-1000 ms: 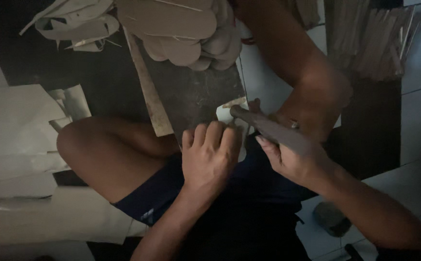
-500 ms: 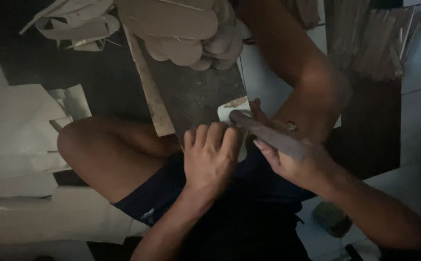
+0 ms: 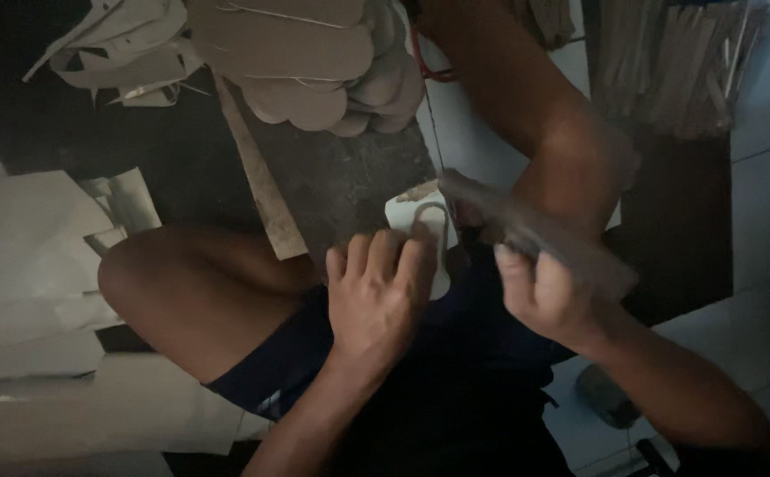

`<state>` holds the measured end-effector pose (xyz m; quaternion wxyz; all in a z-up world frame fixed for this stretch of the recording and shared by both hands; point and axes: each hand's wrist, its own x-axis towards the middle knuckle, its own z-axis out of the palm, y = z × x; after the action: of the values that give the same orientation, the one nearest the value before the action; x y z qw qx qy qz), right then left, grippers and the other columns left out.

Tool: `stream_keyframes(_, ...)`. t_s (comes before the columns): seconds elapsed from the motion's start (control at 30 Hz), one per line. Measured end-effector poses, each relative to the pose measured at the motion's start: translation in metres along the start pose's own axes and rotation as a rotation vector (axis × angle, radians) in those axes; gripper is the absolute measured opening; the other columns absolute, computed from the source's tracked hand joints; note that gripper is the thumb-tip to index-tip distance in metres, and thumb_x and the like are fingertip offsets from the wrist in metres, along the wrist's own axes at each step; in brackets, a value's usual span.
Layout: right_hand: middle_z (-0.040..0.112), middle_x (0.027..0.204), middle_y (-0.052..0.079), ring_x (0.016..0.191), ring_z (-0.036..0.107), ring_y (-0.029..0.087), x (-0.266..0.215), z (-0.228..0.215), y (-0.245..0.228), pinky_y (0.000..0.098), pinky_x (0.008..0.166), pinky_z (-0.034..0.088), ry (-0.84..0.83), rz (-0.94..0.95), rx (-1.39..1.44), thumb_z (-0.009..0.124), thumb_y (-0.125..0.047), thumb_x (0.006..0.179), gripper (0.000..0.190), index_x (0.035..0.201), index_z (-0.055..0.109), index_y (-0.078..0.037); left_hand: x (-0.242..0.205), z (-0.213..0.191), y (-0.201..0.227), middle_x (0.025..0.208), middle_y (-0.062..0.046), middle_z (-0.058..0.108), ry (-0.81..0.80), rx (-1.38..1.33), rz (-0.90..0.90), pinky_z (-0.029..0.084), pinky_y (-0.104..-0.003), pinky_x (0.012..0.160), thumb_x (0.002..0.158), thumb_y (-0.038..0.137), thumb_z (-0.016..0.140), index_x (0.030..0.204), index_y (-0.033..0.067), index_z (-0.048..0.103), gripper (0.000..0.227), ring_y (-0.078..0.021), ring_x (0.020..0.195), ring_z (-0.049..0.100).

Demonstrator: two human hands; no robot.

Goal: The person sits on the floor and uses a hammer to shape a small white shoe part on a wooden block. They repeatedly tap the part, adjust its position, and continue shaping it throughout the clip.

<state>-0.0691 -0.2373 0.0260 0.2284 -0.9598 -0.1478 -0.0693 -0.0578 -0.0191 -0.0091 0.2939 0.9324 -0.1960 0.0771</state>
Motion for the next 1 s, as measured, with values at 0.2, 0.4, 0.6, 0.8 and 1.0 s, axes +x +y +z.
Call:
stream_keyframes(0.2, 0.069, 0.087, 0.011, 0.074, 0.069, 0.02, -0.003, -0.002, -0.001, 0.0293, 0.062, 0.053, -0.067, -0.014, 0.142, 0.058, -0.022, 0.11, 0.026, 0.115, 0.065, 0.003, 0.002, -0.002, 0.001, 0.094, -0.006, 0.061, 0.029, -0.028, 0.01, 0.044, -0.045, 0.078, 0.084, 0.014, 0.075, 0.098, 0.009, 0.065, 0.018, -0.0251, 0.085, 0.058)
stream_keyframes(0.4, 0.067, 0.08, 0.01, 0.067, 0.067, 0.02, -0.001, -0.003, 0.001, 0.034, 0.058, 0.052, -0.197, 0.075, 0.217, 0.06, -0.018, 0.105, 0.022, 0.11, 0.065, 0.003, 0.004, -0.004, 0.001, 0.092, -0.006, 0.06, -0.007, -0.016, 0.014, 0.043, -0.044, 0.076, 0.084, 0.013, 0.075, 0.095, 0.009, 0.064, 0.016, -0.0236, 0.085, 0.058)
stream_keyframes(0.6, 0.065, 0.07, 0.008, 0.057, 0.063, 0.018, -0.021, 0.016, 0.0, 0.032, 0.053, 0.05, -0.162, 0.085, -0.045, 0.063, -0.024, 0.104, 0.023, 0.089, 0.063, -0.007, 0.003, 0.0, 0.001, 0.087, -0.004, 0.057, 0.039, -0.009, 0.01, 0.043, -0.043, 0.076, 0.087, 0.013, 0.075, 0.099, 0.0087, 0.065, 0.016, -0.0228, 0.082, 0.056)
stream_keyframes(0.8, 0.059, 0.065, 0.002, 0.053, 0.062, 0.01, -0.029, 0.014, -0.007, 0.0264, 0.049, 0.048, -0.038, 0.24, 0.316, 0.055, -0.02, 0.105, 0.021, 0.098, 0.062, -0.001, 0.004, 0.001, 0.002, 0.082, -0.005, 0.057, -0.015, 0.024, 0.003, 0.042, -0.045, 0.072, 0.088, 0.012, 0.076, 0.084, 0.01, 0.058, 0.018, -0.0235, 0.077, 0.056)
stream_keyframes(1.0, 0.06, 0.072, 0.004, 0.059, 0.06, 0.011, -0.029, 0.01, -0.009, 0.0269, 0.052, 0.047, -0.09, 0.193, 0.316, 0.054, -0.017, 0.105, 0.022, 0.107, 0.061, 0.004, 0.005, 0.0, 0.005, 0.087, -0.003, 0.058, 0.087, 0.005, 0.005, 0.043, -0.043, 0.074, 0.091, 0.012, 0.074, 0.091, 0.009, 0.063, 0.012, -0.0211, 0.08, 0.057)
